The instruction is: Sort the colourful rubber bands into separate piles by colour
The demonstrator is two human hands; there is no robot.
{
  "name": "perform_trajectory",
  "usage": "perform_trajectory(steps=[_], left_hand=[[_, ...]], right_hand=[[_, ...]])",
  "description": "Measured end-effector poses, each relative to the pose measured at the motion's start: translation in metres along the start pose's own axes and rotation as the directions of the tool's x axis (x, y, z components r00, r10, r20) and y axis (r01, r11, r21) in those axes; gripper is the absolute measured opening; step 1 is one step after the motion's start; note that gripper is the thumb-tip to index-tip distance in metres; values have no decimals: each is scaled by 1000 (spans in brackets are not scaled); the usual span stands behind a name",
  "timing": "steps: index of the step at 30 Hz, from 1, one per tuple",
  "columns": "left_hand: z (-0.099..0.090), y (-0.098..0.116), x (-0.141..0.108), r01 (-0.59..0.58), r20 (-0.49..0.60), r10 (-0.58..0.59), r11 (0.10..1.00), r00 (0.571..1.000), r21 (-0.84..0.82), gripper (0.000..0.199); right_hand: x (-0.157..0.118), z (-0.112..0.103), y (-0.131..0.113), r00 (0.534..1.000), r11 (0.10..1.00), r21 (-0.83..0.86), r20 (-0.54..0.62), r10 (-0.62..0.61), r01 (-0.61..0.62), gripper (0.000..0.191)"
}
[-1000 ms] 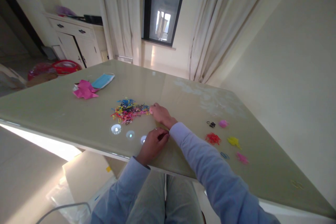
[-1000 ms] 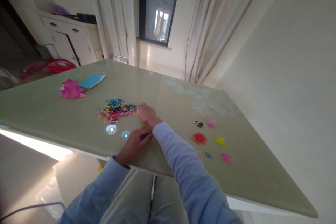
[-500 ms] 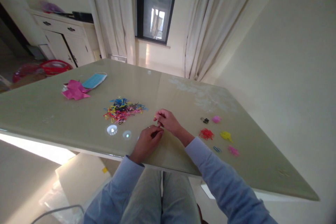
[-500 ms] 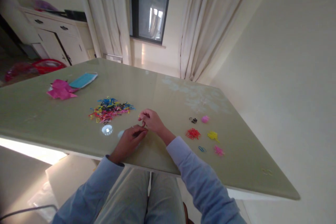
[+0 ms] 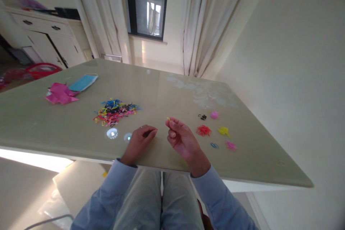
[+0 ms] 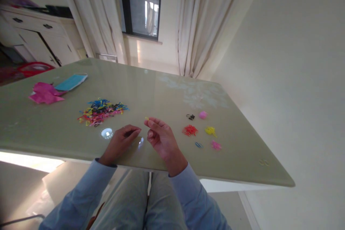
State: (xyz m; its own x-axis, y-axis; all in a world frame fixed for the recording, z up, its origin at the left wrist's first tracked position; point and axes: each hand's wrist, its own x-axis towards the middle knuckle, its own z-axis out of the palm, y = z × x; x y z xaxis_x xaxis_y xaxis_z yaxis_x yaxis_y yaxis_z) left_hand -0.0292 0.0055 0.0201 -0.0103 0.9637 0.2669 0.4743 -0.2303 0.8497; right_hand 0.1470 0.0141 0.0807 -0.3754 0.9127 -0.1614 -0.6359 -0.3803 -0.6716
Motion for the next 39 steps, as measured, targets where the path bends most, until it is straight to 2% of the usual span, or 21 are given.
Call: perform_trajectory(steps=[5, 8, 13, 18, 22, 25, 29, 32, 35, 39], left_hand=[[-1, 4, 0, 16, -18, -16, 1000, 1000, -14, 29], [-2, 5, -1, 27, -11, -27, 1000, 1000, 3, 31], [-3, 2, -1, 64, -27, -63, 998, 998, 13, 34], [-4, 1, -1, 80, -17, -80, 997, 997, 17, 35], [-5, 2, -1, 110, -26, -109, 993, 994, 33, 37], [-6, 2, -1, 131, -43, -130, 991, 991, 24, 38], [-6, 2, -1, 144, -58, -144, 989, 988, 10, 39], [-5, 1, -1, 141, -55, -140, 990, 989, 20, 40], [-5, 1, -1, 140, -58, -139, 990, 989, 23, 41], [-6, 4, -1, 141, -60, -139, 990, 988, 21, 40]], right_hand=[[-7, -4, -6, 1000, 999, -41, 8, -15, 15, 27], [-13, -13, -12, 999, 997, -68, -24, -32, 30, 26], [-31, -35, -29, 991, 998, -42, -118, -60, 55, 24], [-51, -66, -59, 968, 988, -60, -203, -150, 141, 24], [-65, -97, -89, 912, 954, -192, -301, -280, 230, 28], [-74, -121, -108, 845, 900, -354, -371, -384, 254, 31], [-78, -151, -127, 700, 747, -629, -434, -567, 216, 40], [-74, -172, -135, 620, 597, -787, -393, -679, 154, 43], [-69, -188, -139, 595, 488, -868, -345, -726, 91, 43], [-65, -197, -143, 597, 426, -905, -332, -730, 18, 42]])
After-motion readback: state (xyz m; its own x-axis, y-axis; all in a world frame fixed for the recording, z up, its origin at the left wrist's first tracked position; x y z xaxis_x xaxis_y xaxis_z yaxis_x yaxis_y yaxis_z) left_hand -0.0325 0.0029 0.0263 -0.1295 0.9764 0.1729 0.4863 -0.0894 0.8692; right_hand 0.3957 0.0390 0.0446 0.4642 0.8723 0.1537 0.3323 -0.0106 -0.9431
